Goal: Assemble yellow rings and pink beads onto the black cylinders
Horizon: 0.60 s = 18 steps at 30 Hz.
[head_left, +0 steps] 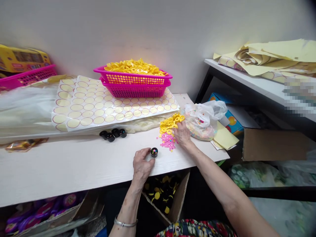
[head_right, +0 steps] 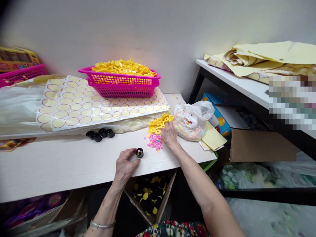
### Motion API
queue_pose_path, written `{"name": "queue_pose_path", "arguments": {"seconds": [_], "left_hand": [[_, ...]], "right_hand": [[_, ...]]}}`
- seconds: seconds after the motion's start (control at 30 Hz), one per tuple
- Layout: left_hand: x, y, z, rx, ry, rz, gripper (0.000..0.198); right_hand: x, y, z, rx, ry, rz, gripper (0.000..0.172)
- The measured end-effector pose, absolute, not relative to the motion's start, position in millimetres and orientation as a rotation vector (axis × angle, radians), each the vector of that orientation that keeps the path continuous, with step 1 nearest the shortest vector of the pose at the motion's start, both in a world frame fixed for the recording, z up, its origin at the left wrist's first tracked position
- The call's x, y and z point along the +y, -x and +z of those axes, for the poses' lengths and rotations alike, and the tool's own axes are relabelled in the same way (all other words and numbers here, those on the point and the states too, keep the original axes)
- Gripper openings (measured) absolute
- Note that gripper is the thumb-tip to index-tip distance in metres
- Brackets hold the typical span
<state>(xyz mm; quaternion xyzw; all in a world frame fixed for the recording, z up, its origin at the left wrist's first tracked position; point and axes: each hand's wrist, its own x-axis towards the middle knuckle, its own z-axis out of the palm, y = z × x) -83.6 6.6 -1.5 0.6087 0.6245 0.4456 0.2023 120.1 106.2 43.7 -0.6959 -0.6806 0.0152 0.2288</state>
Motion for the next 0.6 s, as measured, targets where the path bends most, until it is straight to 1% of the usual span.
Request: {"name": "queue_pose_path", "arguments": {"seconds": [0.07, 0.2, 0.33, 0.4, 0.47, 0.53, 0.6], "left_hand": [[6, 83, -1, 1.751, -1.686, 1.257, 0.035], [4, 82, 3, 1.749, -1.653, 1.284, 0.030], [0, 82, 6, 1.699, -1.560, 1.404, 0.038], [-2, 83, 7, 1.644, -1.440, 1.539, 0.043], [-4, 82, 8, 1.559, -1.281, 1.673, 0.042], [-6, 81, 10, 1.473, -1.136, 1.752, 0.037], [-6, 80, 13, 1.423, -1.018, 1.764, 0.028]], "right_hand": [[116, -116, 45, -1.958, 1.972, 0.002, 0.024], [124, -115, 46, -2.038, 1.977, 0.009, 0.021], [110, -116, 55, -1.939, 1.795, 0.029, 0.019], [92, -110, 62, -1.918, 1.606, 0.139, 0.017], [71, -100, 68, -1.976, 1.417, 0.336, 0.015], [51, -87, 71, -2.070, 1.297, 0.495, 0.012], [38, -75, 69, -2.152, 1.261, 0.540, 0.009]]}}
